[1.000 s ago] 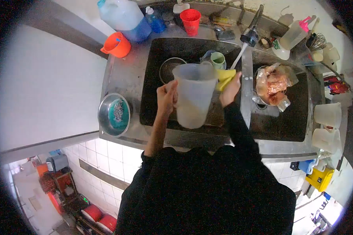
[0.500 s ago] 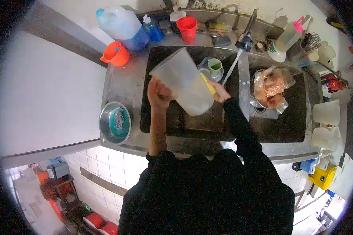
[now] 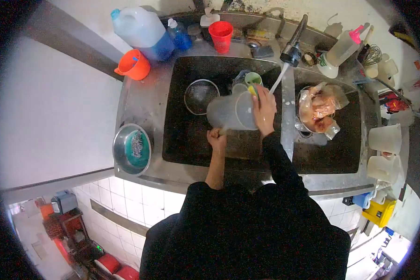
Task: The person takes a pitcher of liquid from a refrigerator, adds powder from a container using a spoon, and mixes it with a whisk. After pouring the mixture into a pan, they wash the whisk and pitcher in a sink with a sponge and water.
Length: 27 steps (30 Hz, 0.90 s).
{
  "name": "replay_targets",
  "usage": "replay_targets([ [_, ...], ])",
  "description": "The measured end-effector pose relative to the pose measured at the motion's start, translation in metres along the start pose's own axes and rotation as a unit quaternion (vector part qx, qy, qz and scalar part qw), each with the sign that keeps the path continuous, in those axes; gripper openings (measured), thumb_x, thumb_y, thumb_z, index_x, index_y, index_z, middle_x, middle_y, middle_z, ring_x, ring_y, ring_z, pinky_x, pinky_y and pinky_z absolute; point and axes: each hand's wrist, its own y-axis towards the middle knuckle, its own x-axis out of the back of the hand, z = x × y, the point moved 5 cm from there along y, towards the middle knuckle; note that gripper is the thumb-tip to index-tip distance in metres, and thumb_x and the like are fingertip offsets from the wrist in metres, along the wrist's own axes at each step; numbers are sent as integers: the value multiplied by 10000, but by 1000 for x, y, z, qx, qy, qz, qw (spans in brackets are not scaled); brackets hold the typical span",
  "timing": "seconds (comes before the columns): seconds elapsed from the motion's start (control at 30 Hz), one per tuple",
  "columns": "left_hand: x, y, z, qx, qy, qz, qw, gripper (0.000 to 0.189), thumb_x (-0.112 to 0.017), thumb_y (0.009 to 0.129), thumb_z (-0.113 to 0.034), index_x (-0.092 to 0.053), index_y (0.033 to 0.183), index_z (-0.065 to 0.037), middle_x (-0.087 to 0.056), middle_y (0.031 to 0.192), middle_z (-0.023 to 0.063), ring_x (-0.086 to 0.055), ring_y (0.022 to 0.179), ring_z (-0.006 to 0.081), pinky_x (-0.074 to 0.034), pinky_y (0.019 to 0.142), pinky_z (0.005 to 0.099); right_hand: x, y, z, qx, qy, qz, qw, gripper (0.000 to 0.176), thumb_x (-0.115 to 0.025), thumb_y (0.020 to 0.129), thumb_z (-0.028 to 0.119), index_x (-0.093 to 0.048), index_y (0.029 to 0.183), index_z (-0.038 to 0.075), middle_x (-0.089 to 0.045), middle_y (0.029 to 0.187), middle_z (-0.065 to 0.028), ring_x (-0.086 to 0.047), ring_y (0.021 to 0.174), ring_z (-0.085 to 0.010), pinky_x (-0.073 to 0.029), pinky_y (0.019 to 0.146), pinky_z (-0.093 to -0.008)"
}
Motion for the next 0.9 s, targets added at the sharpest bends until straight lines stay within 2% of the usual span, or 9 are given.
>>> replay_targets([
  [0.13,-30,-6,16,-80,92,80,989,440,-357,802,-309,-190,437,-128,-158,372,-21,-143,326,92,-185,342,242,-1,0,-19,-17,-35,-30,999,265,-467,723,133,-481,985,90,-504,890,-155,-451,823,-323,-359,690,-379],
  [0.2,-60,-18,25,-111,199,144,963,437,-353,806,-316,-187,445,-133,-149,374,-23,-141,325,87,-178,336,240,-12,-19,-53,-292,71,-1,954,251,-465,727,135,-492,974,97,-507,887,-155,-478,803,-313,-376,673,-356],
  [0.27,-96,-42,54,-76,353,275,891,418,-357,805,-319,-197,460,-145,-130,376,-26,-132,329,83,-169,330,232,-23,-42,-63,-290,185,15,939,263,-447,774,198,-470,1006,77,-518,915,-115,-503,788,-253,-393,671,-321],
  [0.37,-101,-63,82,-125,439,281,844,394,-370,800,-307,-230,476,-132,-163,384,-27,-158,331,87,-177,322,235,-56,-72,-69,-424,650,15,630,450,-363,810,385,-405,1059,13,-487,985,-40,-483,840,-154,-390,723,-264],
  [0.5,-74,-69,111,-186,623,376,661,237,-444,752,-217,-407,584,-54,-315,420,6,-305,364,123,-260,360,239,-37,-59,-43,-418,606,29,676,506,-338,801,437,-424,1043,2,-493,987,-63,-484,858,-181,-379,750,-278],
  [0.7,-45,-79,151,-160,767,430,447,200,-514,682,-131,-461,518,-29,-442,485,30,-425,433,114,-338,411,244,-32,-80,-119,-401,17,-16,916,573,-463,710,485,-549,592,-69,-494,503,-202,-517,520,-272,-386,506,-364],
  [0.8,-42,-82,147,-56,757,344,552,198,-508,683,-140,-418,521,-70,-441,588,-16,-409,501,116,-341,452,292,-2,-73,-105,-393,13,-31,919,354,-453,748,269,-543,736,-73,-557,643,-156,-532,596,-169,-409,525,-291],
  [0.87,-55,-113,179,-181,756,605,172,156,-590,610,-126,-470,521,-81,-499,600,54,-490,567,220,-382,559,353,0,-73,-98,-459,311,-158,817,273,-434,765,193,-516,882,-39,-553,839,-110,-534,692,-164,-431,591,-276],
  [0.9,-51,-114,181,-182,734,637,148,155,-598,607,-132,-477,526,-79,-497,599,64,-493,572,234,-390,575,348,0,-67,-92,-448,378,-148,797,272,-435,769,198,-519,884,-34,-554,837,-101,-531,693,-156,-428,590,-271],
])
